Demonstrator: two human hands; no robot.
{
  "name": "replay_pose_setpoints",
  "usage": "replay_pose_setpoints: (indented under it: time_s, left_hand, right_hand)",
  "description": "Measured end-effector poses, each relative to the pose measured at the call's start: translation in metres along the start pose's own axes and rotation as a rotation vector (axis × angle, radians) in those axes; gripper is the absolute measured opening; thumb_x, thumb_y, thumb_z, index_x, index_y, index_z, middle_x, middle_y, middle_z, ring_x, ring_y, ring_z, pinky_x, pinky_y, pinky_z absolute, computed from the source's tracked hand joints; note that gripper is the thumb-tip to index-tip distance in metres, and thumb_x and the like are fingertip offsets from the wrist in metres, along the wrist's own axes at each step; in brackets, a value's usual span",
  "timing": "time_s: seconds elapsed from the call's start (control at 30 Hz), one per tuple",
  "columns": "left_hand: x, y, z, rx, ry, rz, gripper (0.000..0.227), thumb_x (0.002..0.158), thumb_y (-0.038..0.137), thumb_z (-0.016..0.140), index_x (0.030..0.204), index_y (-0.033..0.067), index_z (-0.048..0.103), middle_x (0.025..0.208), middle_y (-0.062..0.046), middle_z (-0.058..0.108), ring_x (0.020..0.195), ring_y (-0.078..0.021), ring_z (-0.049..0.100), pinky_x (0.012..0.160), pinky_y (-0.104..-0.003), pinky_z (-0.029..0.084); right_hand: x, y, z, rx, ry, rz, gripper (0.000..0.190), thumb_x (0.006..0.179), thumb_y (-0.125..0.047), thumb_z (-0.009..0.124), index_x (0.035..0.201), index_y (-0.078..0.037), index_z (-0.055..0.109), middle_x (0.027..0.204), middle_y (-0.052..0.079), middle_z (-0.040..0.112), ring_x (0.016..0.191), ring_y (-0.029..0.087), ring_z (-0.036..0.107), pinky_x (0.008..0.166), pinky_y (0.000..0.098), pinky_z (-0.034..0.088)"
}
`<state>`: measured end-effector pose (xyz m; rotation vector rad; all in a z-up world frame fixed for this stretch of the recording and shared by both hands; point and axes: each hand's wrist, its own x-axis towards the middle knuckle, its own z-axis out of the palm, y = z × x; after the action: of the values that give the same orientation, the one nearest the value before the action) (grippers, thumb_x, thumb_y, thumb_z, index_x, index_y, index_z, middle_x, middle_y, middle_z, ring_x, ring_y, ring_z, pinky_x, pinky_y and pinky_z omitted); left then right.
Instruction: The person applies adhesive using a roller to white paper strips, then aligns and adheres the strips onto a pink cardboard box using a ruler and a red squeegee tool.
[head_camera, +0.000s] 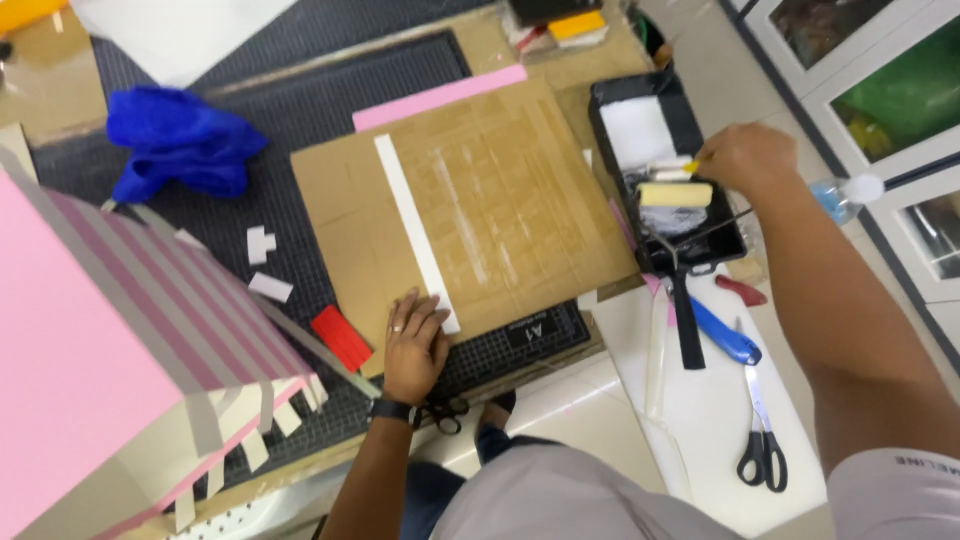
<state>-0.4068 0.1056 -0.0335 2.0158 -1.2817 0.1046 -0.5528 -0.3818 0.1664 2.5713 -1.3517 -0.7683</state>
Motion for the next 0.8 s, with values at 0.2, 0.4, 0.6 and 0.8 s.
replay_pose_setpoints:
  time_s: [0.2, 0.4, 0.6, 0.8]
  left_hand:
    - [0.003, -0.003, 0.001, 0.003, 0.009, 0.007, 0.027, 0.092, 0.014, 0.066, 0.119, 0.0106, 0.069, 0.138, -0.007, 0.065, 0.142, -0.0395, 0.045, 0.123, -0.059, 0.028]
    - [0.003, 0.001, -0.007, 0.013, -0.003, 0.024, 0.027, 0.09, 0.012, 0.065, 0.116, 0.0082, 0.069, 0.138, -0.009, 0.065, 0.141, -0.0415, 0.045, 0.122, -0.062, 0.028]
    - [-0.002, 0.002, -0.012, 0.03, -0.018, 0.022, 0.028, 0.093, 0.013, 0.063, 0.12, 0.0088, 0.069, 0.142, -0.009, 0.063, 0.144, -0.0406, 0.043, 0.122, -0.062, 0.027]
    - [-0.007, 0.001, -0.018, -0.099, 0.001, 0.023, 0.041, 0.095, 0.003, 0.06, 0.135, 0.0084, 0.064, 0.146, -0.009, 0.06, 0.145, -0.0334, 0.044, 0.127, -0.059, 0.023]
  right_hand:
    - [0.005, 0.005, 0.005, 0.038, 0.017, -0.004, 0.039, 0.095, -0.043, 0.056, 0.125, -0.029, 0.077, 0.135, -0.001, 0.069, 0.125, 0.031, 0.063, 0.086, 0.044, 0.055]
    - [0.0, -0.012, 0.004, 0.016, 0.021, 0.079, 0.047, 0.1, -0.049, 0.054, 0.143, -0.035, 0.065, 0.151, 0.0, 0.059, 0.136, 0.034, 0.056, 0.096, 0.0538, 0.055]
    - [-0.012, -0.019, 0.039, 0.007, 0.337, 0.101, 0.037, 0.104, -0.051, 0.057, 0.131, -0.035, 0.077, 0.112, 0.007, 0.079, 0.098, 0.033, 0.074, 0.065, 0.0456, 0.06]
    - [-0.168, -0.12, -0.01, 0.075, 0.263, -0.114, 0.043, 0.113, -0.059, 0.043, 0.146, -0.039, 0.062, 0.066, 0.004, 0.068, 0.054, 0.02, 0.062, 0.049, 0.0298, 0.048]
